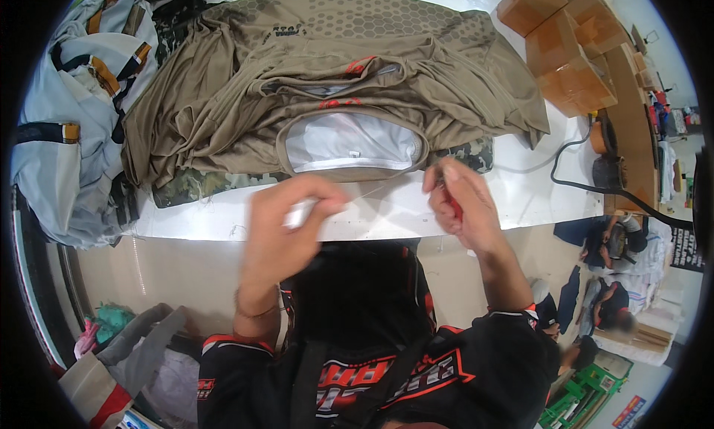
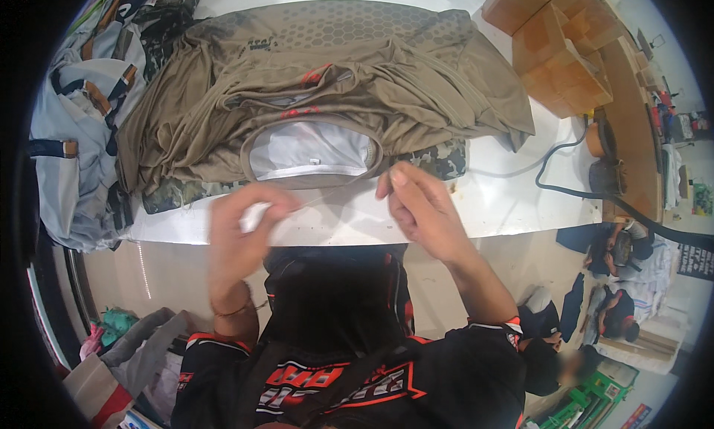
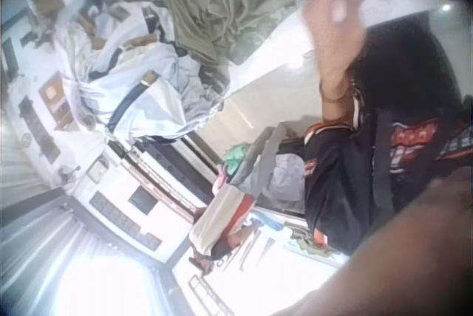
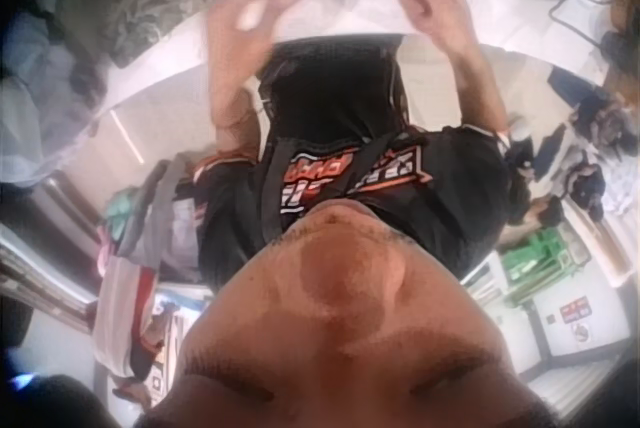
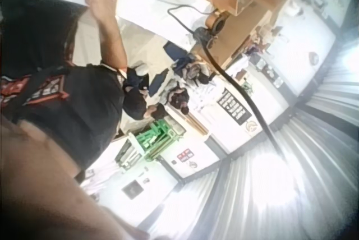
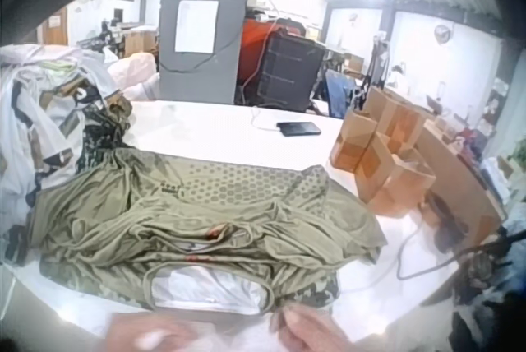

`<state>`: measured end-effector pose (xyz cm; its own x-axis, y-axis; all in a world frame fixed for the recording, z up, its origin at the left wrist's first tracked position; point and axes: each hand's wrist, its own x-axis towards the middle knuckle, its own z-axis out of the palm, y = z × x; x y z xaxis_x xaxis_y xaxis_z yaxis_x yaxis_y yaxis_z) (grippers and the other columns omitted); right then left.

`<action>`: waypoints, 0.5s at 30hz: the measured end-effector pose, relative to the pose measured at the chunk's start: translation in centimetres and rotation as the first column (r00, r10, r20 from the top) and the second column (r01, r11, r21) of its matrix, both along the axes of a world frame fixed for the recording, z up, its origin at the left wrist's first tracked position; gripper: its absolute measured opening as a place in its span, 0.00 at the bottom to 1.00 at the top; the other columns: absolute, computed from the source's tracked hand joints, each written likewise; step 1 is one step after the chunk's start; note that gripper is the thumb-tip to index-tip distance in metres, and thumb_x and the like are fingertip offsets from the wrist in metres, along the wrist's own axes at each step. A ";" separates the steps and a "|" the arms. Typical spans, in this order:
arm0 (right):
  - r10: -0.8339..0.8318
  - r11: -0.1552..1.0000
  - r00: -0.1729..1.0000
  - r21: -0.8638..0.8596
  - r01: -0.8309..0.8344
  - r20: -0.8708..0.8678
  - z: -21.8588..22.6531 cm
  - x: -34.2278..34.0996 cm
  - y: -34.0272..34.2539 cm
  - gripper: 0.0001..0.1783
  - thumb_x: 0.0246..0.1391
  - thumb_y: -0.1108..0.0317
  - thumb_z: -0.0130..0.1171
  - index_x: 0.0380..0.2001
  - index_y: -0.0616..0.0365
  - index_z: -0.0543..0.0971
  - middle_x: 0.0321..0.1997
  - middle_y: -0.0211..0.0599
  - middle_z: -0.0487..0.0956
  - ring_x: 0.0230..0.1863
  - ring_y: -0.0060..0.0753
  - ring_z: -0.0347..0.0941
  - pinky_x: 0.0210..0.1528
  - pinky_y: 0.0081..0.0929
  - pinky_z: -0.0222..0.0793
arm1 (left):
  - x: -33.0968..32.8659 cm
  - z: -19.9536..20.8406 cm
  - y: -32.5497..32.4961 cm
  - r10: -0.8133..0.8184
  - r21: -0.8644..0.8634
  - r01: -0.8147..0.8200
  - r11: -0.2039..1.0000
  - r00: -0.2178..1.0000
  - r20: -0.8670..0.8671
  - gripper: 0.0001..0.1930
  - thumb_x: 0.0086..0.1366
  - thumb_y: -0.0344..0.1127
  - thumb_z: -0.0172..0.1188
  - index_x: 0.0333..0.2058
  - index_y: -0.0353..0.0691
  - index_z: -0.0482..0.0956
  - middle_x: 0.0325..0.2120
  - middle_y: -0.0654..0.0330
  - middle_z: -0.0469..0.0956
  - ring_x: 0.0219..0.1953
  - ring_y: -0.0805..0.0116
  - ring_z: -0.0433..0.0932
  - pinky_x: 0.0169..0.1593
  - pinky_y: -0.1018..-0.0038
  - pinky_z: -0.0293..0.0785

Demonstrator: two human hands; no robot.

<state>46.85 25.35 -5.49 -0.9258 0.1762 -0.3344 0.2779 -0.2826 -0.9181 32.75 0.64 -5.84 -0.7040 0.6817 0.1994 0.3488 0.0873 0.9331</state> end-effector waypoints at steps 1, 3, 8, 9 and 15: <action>-0.063 0.990 0.997 0.127 0.069 -0.050 0.3 -0.1 0.0 0.21 0.74 0.49 0.55 0.40 0.58 0.77 0.21 0.16 0.63 0.19 0.09 0.52 0.21 0.16 0.46 | -1.1 0.3 -2.9 0.074 -0.056 -0.079 0.995 0.994 -0.077 0.03 0.66 0.21 0.64 0.37 0.34 0.83 0.31 0.57 0.87 0.38 0.68 0.86 0.45 0.72 0.80; -0.131 0.921 0.985 0.353 0.163 -0.113 0.5 -0.1 0.2 0.19 0.71 0.53 0.61 0.40 0.60 0.79 0.21 0.17 0.66 0.21 0.08 0.55 0.24 0.16 0.48 | -4.8 0.2 -10.2 0.342 -0.069 -0.373 0.925 0.899 -0.273 0.08 0.67 0.21 0.65 0.44 0.33 0.82 0.38 0.56 0.86 0.41 0.66 0.86 0.50 0.70 0.79; -0.110 0.781 0.990 0.609 0.138 -0.084 0.9 -3.0 0.4 0.16 0.62 0.61 0.71 0.33 0.65 0.81 0.23 0.21 0.72 0.26 0.10 0.61 0.28 0.17 0.55 | -6.2 2.6 -13.1 0.840 0.263 -0.861 0.436 0.284 -0.462 0.16 0.66 0.21 0.68 0.52 0.33 0.80 0.43 0.55 0.86 0.45 0.63 0.85 0.53 0.69 0.79; -0.073 0.752 0.994 0.650 0.109 -0.082 1.1 -3.7 0.5 0.16 0.62 0.60 0.71 0.32 0.65 0.81 0.22 0.22 0.72 0.26 0.11 0.61 0.29 0.18 0.57 | -5.2 2.6 -11.8 0.758 0.210 -0.761 0.614 0.495 -0.426 0.18 0.66 0.21 0.68 0.54 0.32 0.80 0.44 0.55 0.86 0.48 0.64 0.84 0.56 0.69 0.78; -0.004 0.653 0.995 0.753 0.079 -0.101 1.6 -4.8 1.0 0.13 0.57 0.65 0.70 0.29 0.65 0.81 0.19 0.27 0.73 0.24 0.15 0.63 0.28 0.23 0.59 | -3.8 1.2 -0.3 0.380 -0.028 -0.410 0.912 0.868 -0.319 0.12 0.60 0.26 0.74 0.43 0.35 0.88 0.40 0.58 0.86 0.42 0.71 0.83 0.48 0.74 0.76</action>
